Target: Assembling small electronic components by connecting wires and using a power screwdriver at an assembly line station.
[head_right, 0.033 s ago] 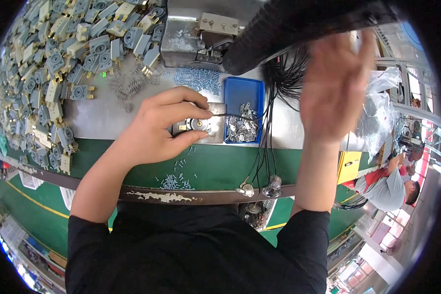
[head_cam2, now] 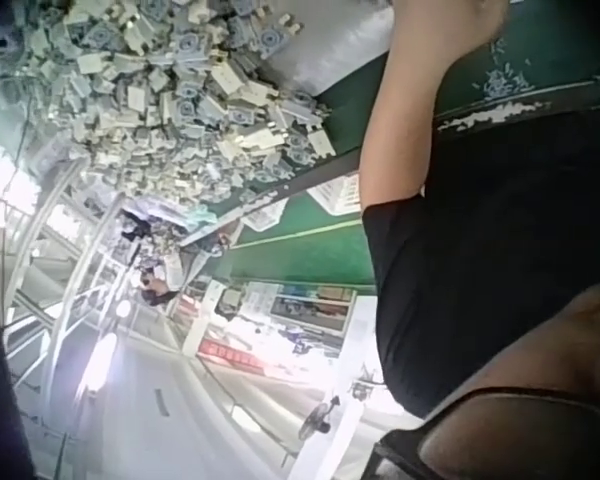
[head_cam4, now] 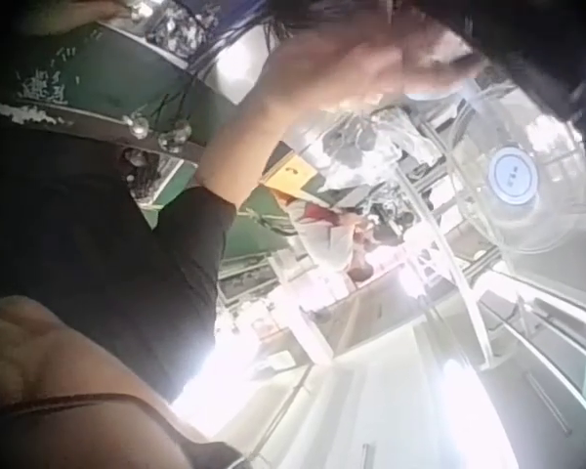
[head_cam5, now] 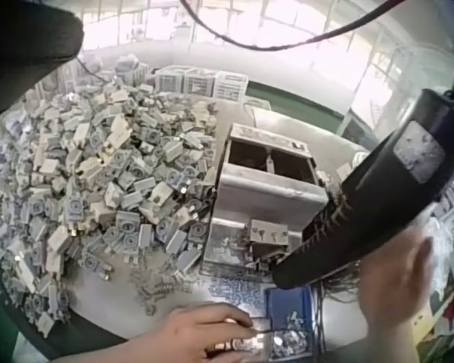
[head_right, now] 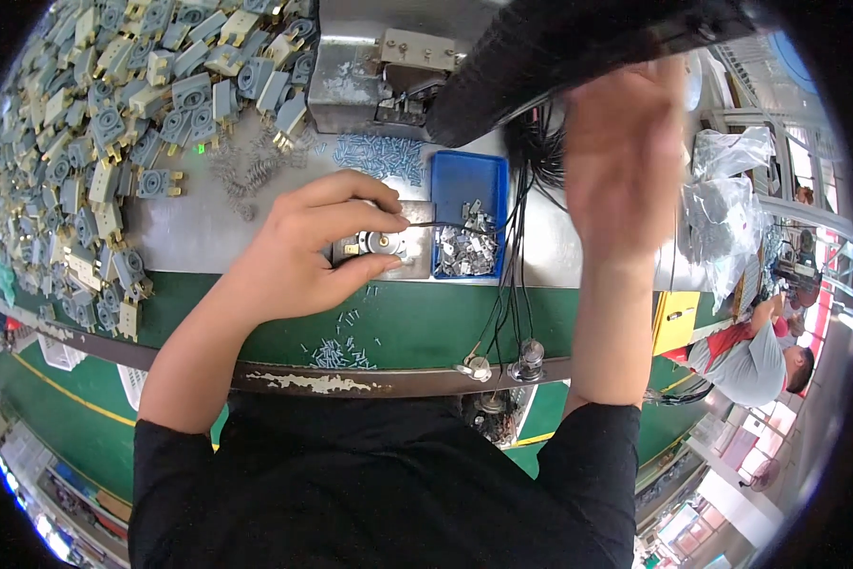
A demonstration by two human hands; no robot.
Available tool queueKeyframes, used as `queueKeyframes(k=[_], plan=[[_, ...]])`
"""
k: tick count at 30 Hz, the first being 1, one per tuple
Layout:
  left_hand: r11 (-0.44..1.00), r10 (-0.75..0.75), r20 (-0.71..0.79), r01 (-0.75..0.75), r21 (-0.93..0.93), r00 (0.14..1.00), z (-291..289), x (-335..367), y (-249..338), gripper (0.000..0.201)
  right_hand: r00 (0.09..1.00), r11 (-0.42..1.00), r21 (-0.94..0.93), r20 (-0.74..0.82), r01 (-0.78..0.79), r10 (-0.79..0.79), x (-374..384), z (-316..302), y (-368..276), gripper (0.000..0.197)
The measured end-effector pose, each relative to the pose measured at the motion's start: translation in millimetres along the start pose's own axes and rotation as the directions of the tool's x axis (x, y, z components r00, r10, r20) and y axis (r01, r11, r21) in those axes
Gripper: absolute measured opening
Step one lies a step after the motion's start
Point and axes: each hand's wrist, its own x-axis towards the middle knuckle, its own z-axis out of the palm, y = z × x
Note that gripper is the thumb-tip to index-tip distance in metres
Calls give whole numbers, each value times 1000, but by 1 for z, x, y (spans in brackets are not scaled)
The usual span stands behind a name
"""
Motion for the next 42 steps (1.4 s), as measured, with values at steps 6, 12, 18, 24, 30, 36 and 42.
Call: queueKeyframes(k=[6,12,18,24,30,36,42], plan=[[1000,9,-19,-9,-4,1000,-1,2,3,31,814,979,-188,554,-79,172,26,5,8,115],[1000,-6,-3,6,5,1000,-5,1,4,31,774,980,73,625,-187,101,50,18,4,116],[1000,-11,2,11,9,1000,-6,3,3,31,891,993,-68,451,93,-52,55,45,-1,116],[999,-2,0,2,38,1000,-4,2,2,30,981,864,-477,174,162,-88,50,61,4,113],[999,-12,8,11,31,1000,-6,3,3,31,950,810,-540,305,229,-66,54,52,8,113],[999,9,-3,-9,37,1000,-6,4,2,29,979,904,-398,183,156,-89,50,59,16,113],[999,25,-7,-24,48,1000,-7,4,3,29,978,903,-402,191,152,-79,49,63,16,110]])
